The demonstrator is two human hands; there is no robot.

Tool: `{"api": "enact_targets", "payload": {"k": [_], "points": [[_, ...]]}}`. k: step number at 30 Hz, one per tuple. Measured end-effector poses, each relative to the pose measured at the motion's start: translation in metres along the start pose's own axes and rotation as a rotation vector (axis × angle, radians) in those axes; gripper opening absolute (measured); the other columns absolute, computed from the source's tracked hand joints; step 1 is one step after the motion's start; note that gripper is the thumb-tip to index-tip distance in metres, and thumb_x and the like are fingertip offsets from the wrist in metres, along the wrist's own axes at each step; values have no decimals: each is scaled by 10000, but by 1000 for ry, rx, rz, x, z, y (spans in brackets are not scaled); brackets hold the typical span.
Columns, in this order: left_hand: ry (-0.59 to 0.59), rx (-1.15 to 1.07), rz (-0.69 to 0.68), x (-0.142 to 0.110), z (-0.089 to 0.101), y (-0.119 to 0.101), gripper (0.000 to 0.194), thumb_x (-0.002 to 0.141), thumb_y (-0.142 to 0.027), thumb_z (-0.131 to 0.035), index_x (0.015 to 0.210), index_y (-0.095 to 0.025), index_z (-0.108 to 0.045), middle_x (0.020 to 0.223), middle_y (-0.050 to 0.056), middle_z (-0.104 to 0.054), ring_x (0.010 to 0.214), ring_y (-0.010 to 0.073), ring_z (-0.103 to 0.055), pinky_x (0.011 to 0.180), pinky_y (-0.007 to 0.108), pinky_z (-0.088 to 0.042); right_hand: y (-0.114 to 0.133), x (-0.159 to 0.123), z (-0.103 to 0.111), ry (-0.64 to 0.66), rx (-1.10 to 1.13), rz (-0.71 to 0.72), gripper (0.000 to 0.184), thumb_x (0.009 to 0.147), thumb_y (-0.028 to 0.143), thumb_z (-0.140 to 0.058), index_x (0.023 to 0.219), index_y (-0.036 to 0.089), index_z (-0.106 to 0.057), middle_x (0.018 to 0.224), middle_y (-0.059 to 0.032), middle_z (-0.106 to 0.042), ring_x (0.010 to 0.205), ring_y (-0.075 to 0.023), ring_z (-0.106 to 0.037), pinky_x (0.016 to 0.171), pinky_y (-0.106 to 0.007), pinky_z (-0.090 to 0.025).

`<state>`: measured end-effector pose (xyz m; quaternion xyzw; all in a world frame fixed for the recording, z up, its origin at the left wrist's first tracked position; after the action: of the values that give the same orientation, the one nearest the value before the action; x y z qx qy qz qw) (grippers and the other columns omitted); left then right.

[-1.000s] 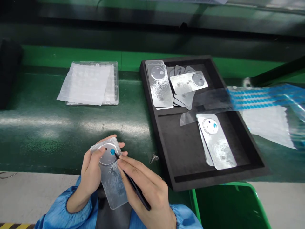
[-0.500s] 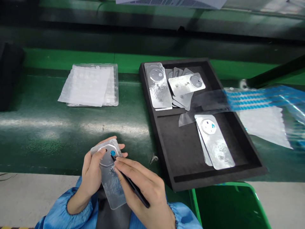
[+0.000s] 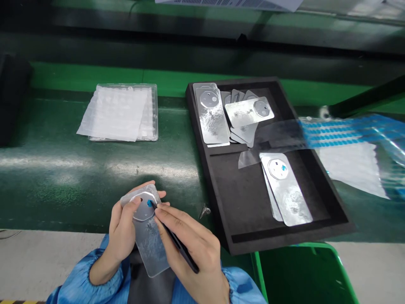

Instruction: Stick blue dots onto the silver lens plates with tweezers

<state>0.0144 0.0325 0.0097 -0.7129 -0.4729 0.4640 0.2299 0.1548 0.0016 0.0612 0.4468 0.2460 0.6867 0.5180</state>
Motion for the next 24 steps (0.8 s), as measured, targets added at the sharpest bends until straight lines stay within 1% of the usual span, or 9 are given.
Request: {"api": "enact_targets", "payload": {"k": [2,5,10,13,16,19,24], "points": [[-10,-10,0,0,0,0,346,988,-371,-617,1212,-154,-764,1062,106,-844,954,277,-816,885,376,-660,0,-1,-1,15,-2,8,358,947,20,-696,1274,164,-717,1245,-73,-770,1119,-197,-751,1049,-279,-615],[21,-29,0,0,0,0,343,983,-370,-631,1219,-158,-761,1072,106,-843,945,264,-818,875,355,-661,0,-2,0,42,1,6,364,946,11,-689,1276,161,-714,1236,-67,-770,1144,-197,-739,1055,-284,-613],[4,-22,4,-1,2,2,355,996,-380,-616,1228,-150,-757,1088,119,-838,964,278,-815,900,385,-659,0,-1,0,77,23,14,335,957,18,-681,1260,156,-719,1211,-62,-772,1158,-191,-731,1067,-288,-606],[0,0,1,-1,2,3,372,995,-394,-619,1237,-145,-753,1089,123,-838,993,295,-810,921,408,-655,-1,-1,0,53,16,16,360,952,1,-674,1273,159,-711,1230,-62,-767,1159,-187,-730,1070,-283,-603],[4,10,2,0,2,2,365,1006,-385,-603,1249,-157,-752,1098,112,-838,998,281,-809,907,375,-655,-1,-1,1,31,-15,12,384,942,-13,-674,1285,157,-704,1259,-69,-756,1176,-195,-724,1079,-284,-598],[3,7,-5,1,2,1,362,998,-379,-612,1243,-158,-761,1090,109,-840,977,273,-813,879,344,-655,1,-3,2,31,-25,1,371,941,-8,-675,1272,156,-708,1245,-72,-757,1155,-198,-733,1059,-278,-609],[-8,-50,9,1,-1,0,369,958,-400,-660,1214,-160,-773,1057,104,-845,915,278,-823,826,348,-667,5,-4,2,57,2,-23,368,936,1,-680,1260,173,-707,1224,-73,-760,1144,-211,-739,1030,-288,-624]]}}
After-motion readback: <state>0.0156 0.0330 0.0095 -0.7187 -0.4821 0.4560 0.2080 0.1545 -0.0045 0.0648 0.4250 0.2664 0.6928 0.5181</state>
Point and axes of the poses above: each hand's wrist, its own x-axis towards the middle knuckle, its own z-axis out of the back of the hand, y = z × x, the point moved 4 cm from there along x, towards the middle knuckle
